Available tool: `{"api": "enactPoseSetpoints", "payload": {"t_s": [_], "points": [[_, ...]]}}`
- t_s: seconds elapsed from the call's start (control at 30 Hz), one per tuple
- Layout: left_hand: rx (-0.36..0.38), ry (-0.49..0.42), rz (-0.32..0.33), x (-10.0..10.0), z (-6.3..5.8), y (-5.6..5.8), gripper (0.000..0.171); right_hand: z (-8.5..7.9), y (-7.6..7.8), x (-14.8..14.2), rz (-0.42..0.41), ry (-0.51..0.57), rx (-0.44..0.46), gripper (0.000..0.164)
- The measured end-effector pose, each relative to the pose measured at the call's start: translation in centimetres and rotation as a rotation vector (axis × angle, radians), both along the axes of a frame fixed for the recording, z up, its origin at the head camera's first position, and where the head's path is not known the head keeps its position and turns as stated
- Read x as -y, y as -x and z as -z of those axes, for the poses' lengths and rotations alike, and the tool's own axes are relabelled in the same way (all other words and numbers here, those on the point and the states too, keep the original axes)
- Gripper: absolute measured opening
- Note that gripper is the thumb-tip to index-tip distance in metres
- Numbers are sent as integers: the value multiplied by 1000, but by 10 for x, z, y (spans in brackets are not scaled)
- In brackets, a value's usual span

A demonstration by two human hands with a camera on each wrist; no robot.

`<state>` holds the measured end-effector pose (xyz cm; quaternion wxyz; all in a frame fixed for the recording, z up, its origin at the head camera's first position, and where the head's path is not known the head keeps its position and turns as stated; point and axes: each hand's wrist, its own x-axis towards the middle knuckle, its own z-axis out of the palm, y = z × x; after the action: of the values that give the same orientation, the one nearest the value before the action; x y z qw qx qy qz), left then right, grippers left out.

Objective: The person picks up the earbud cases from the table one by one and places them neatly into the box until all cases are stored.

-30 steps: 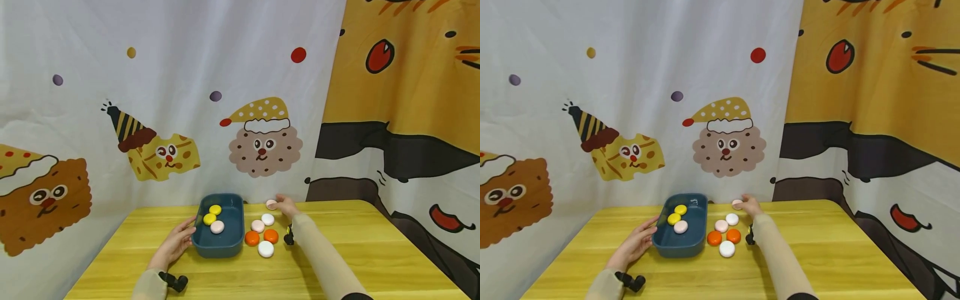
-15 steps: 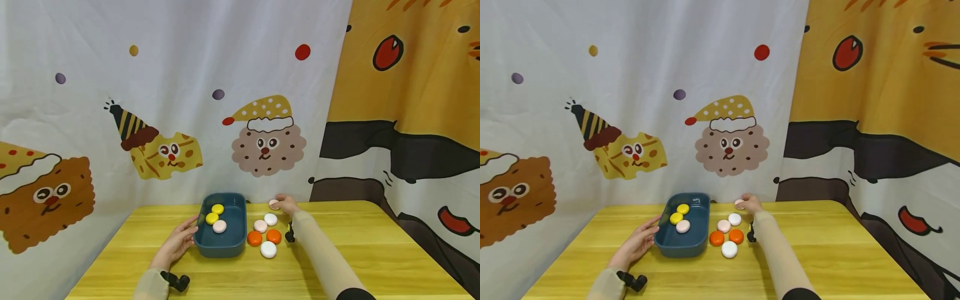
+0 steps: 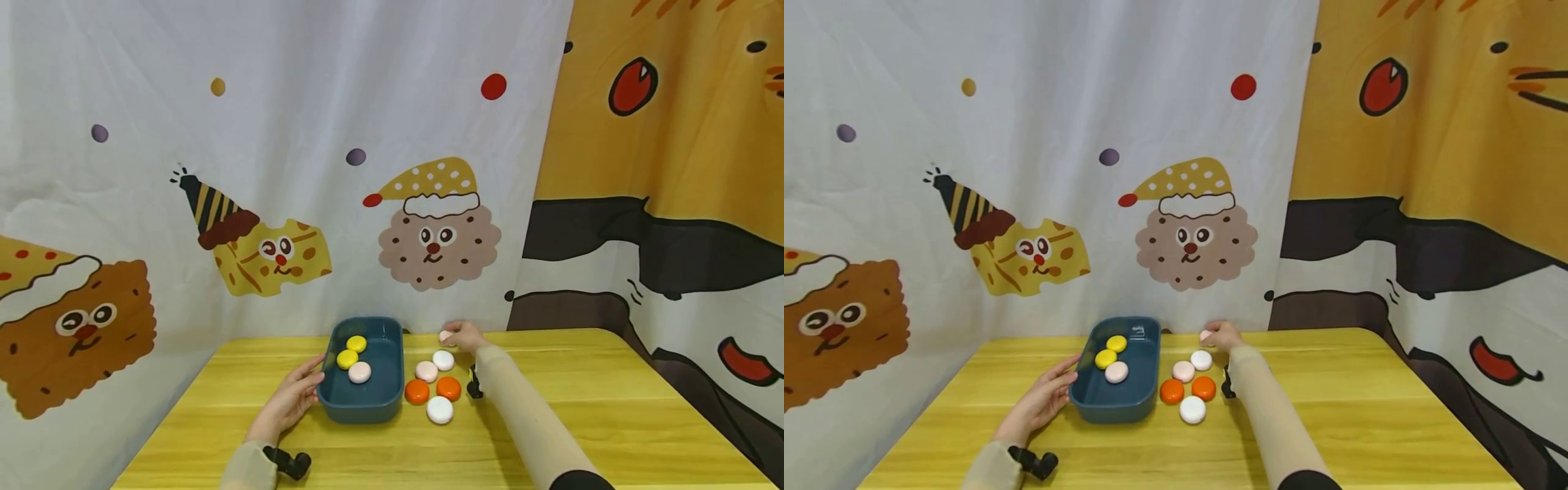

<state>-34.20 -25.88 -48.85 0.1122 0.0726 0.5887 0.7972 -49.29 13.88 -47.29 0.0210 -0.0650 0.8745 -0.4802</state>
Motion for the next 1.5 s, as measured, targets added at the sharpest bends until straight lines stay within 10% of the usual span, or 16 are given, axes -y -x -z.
{"api": "enactPoseSetpoints", "payload": {"t_s": [0.67, 1.5], "points": [[4, 17, -3, -5, 0, -2, 67, 6, -10, -10, 14, -46, -28, 40], [12, -6, -17, -3, -5, -3, 65, -38, -19, -14, -46, 44, -42, 44]]}}
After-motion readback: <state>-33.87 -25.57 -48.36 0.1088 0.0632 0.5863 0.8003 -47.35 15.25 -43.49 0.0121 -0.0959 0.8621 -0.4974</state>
